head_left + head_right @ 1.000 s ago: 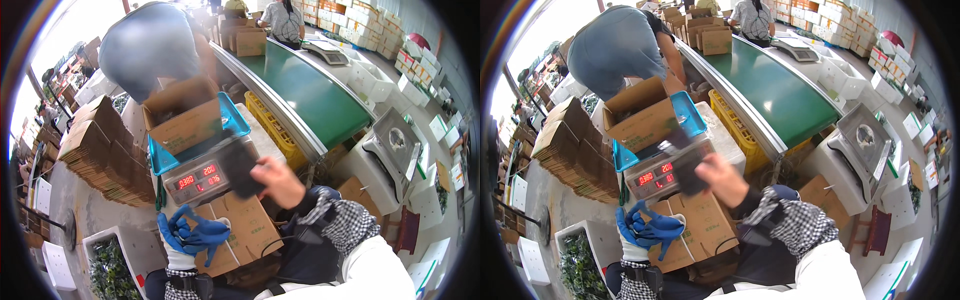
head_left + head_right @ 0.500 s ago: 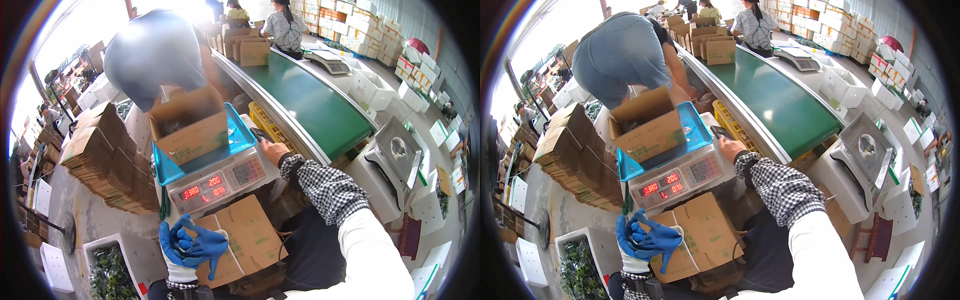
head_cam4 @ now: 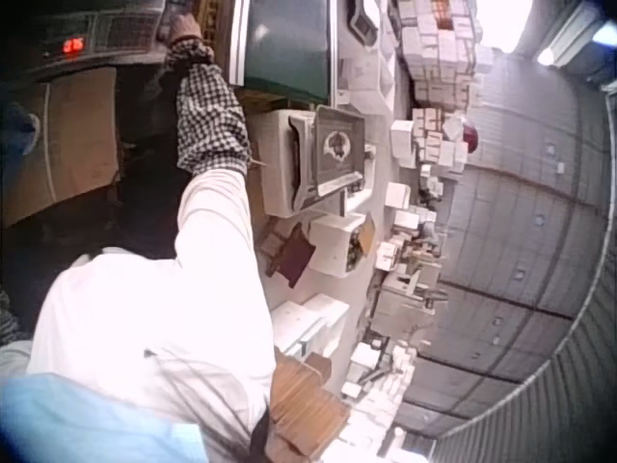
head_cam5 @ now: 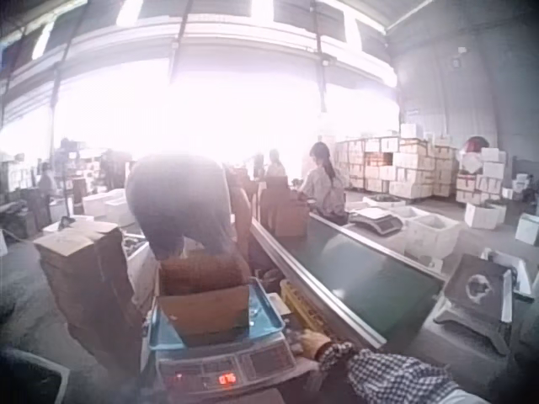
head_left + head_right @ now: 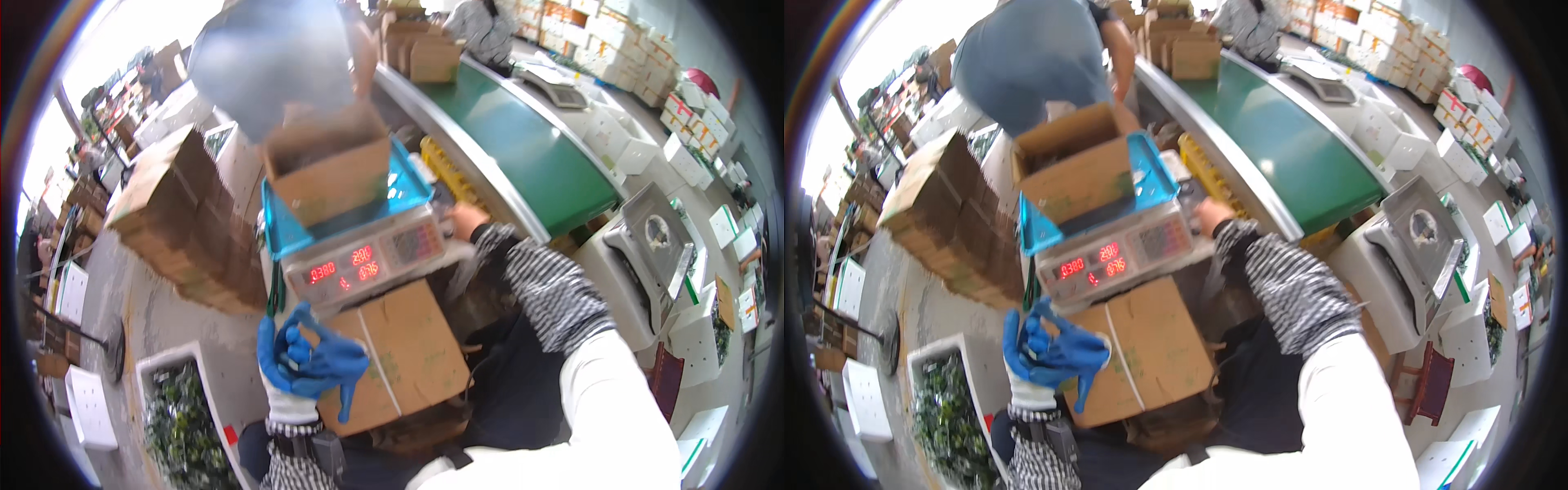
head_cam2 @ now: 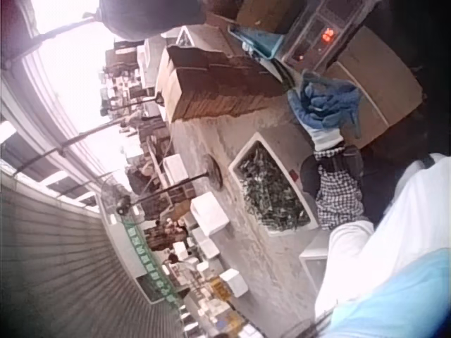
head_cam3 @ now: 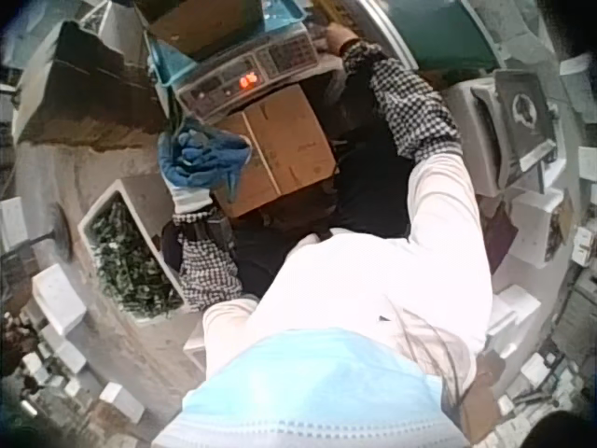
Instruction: The person cuts a strap on a box with a utility knife, places the box on a scale, and fills it with bagged produce from a bin. They then place the filled box on a conveyor belt and repeat the process with another box.
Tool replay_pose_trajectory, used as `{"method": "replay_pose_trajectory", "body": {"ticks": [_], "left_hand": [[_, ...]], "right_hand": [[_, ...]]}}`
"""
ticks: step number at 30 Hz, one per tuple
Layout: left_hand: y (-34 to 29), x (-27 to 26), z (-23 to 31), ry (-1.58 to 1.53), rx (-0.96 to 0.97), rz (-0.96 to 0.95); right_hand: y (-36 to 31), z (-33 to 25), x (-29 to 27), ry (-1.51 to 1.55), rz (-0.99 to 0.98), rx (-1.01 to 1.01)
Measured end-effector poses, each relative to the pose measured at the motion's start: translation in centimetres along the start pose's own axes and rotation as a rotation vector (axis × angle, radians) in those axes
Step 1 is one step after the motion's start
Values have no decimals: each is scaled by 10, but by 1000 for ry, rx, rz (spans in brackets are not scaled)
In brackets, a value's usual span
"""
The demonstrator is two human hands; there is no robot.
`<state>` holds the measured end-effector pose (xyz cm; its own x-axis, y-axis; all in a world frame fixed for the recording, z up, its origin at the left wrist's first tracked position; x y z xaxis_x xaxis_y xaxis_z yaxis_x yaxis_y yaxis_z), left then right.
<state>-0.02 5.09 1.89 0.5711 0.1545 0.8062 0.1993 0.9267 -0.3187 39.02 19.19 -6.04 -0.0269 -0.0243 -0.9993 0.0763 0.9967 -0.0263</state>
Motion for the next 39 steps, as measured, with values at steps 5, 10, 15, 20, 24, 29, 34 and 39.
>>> {"method": "replay_pose_trajectory", "body": {"ticks": [5,10,15,20,24,29,34,39], "left_hand": [[-13,17,12,-136,-69,-69],[-22,9,30,-365,-75,-62],[-15,-2,19,-531,-127,-176],[-12,-18,24,-191,-9,-233],[-9,-24,31,124,328,355],[3,-25,14,746,230,80],[3,-32,-20,1176,215,-243],[-4,-17,-20,1083,50,-124]], "right_hand": [[-65,-80,-105,487,-103,-403],[-176,-199,-122,748,184,-794],[-219,-239,-95,765,342,-685],[-205,-258,-59,1098,241,-579],[-181,-232,33,2066,-609,222],[-189,-223,40,2222,-637,498],[-194,-227,21,2256,-642,286],[-193,-234,-29,2120,-549,36]]}}
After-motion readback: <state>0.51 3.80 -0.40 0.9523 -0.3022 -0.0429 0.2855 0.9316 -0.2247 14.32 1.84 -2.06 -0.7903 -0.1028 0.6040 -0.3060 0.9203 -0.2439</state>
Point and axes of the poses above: each hand's wrist, its own y-axis towards the middle knuckle, its own x-axis out of the palm, z = x × y, the point moved 6 cm from there along y, towards the middle knuckle, and after that the axes turned 3 degrees about x, right-handed, at the moved point
